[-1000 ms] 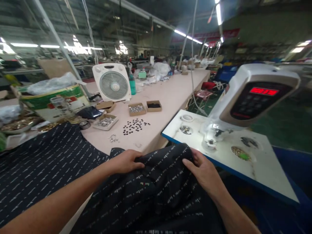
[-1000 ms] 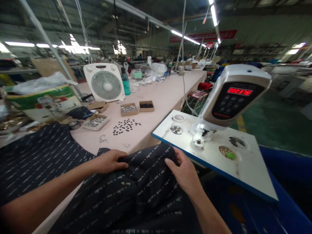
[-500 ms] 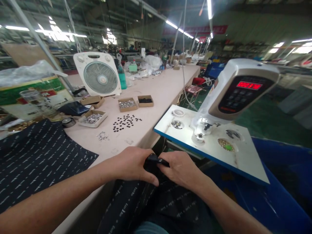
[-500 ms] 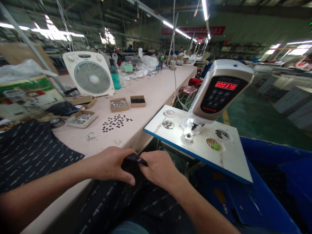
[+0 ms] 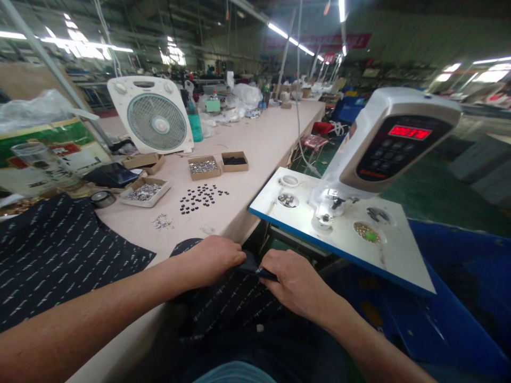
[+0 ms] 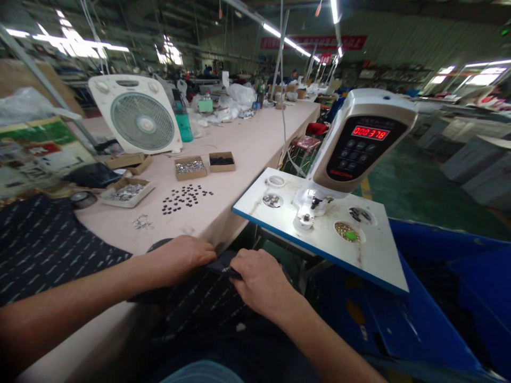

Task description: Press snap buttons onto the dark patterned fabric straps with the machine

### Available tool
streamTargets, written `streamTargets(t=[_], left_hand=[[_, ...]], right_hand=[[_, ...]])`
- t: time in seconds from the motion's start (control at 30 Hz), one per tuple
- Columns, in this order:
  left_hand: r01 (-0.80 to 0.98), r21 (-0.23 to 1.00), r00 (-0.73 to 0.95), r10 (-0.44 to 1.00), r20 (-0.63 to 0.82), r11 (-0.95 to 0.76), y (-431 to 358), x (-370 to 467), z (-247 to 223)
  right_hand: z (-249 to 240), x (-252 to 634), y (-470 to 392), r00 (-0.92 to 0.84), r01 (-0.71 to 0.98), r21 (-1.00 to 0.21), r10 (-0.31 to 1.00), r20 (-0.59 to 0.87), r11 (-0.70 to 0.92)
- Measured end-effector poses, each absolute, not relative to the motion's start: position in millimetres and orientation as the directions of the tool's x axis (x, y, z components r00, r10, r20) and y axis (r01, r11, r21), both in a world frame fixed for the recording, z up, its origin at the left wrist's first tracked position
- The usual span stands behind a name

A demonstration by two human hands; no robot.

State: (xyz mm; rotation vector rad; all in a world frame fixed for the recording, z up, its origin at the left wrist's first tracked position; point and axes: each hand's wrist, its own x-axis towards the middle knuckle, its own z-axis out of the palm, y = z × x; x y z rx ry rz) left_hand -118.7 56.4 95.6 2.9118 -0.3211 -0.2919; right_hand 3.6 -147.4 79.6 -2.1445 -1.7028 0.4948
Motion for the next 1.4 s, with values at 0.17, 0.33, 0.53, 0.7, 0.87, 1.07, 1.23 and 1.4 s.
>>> streamTargets(t=[0.17, 0.33, 0.53, 0.7, 0.87, 1.07, 1.23, 1.4], left_hand=[[0.183, 0.764, 0.901, -0.205, -0.382, -0.618, 57.2, -132.0, 84.3], [0.449, 0.86, 0.816, -0.28, -0.505, -0.242, 50.5, -141.0, 85.0], [0.6, 0.79, 0.798, -0.168, -0.579, 0.125, 26.3, -152.1, 78.7], [0.559, 0.781, 0.811, 0.009, -0.584, 0.277, 17.0, -156.0, 71.7], [0.554, 0.8, 0.83, -0.077, -0.552, 0.229, 31.9, -152.0, 76.4], [0.569, 0.822, 0.81, -0.176, -0.56, 0.0, 45.5, -149.2, 76.1], [0.57, 0.821, 0.817, -0.136, -0.56, 0.043, 42.0, -150.0, 67.7], [0.528, 0.826, 0.848, -0.072, -0.525, 0.196, 36.7, -151.0, 64.3]], right_hand=[[84.1, 11.9, -155.8, 0.125, 0.492, -0.831, 0.965, -0.229, -0.261], [86.4, 15.6, -154.0, 0.121, 0.25, -0.905, 0.939, -0.323, -0.344], [83.0, 8.5, -152.9, 0.234, 0.212, -0.904, 0.917, -0.323, -0.372], [81.9, -1.9, -154.1, 0.313, 0.255, -0.909, 0.918, -0.245, -0.33], [75.7, -13.9, -154.5, 0.394, 0.197, -0.925, 0.89, -0.229, -0.325], [65.1, -20.1, -153.8, 0.281, 0.058, -0.921, 0.892, -0.355, -0.385], [65.7, -21.7, -149.7, 0.293, 0.041, -0.92, 0.885, -0.363, -0.391], [69.1, -21.8, -145.0, 0.333, 0.083, -0.941, 0.899, -0.285, -0.329]])
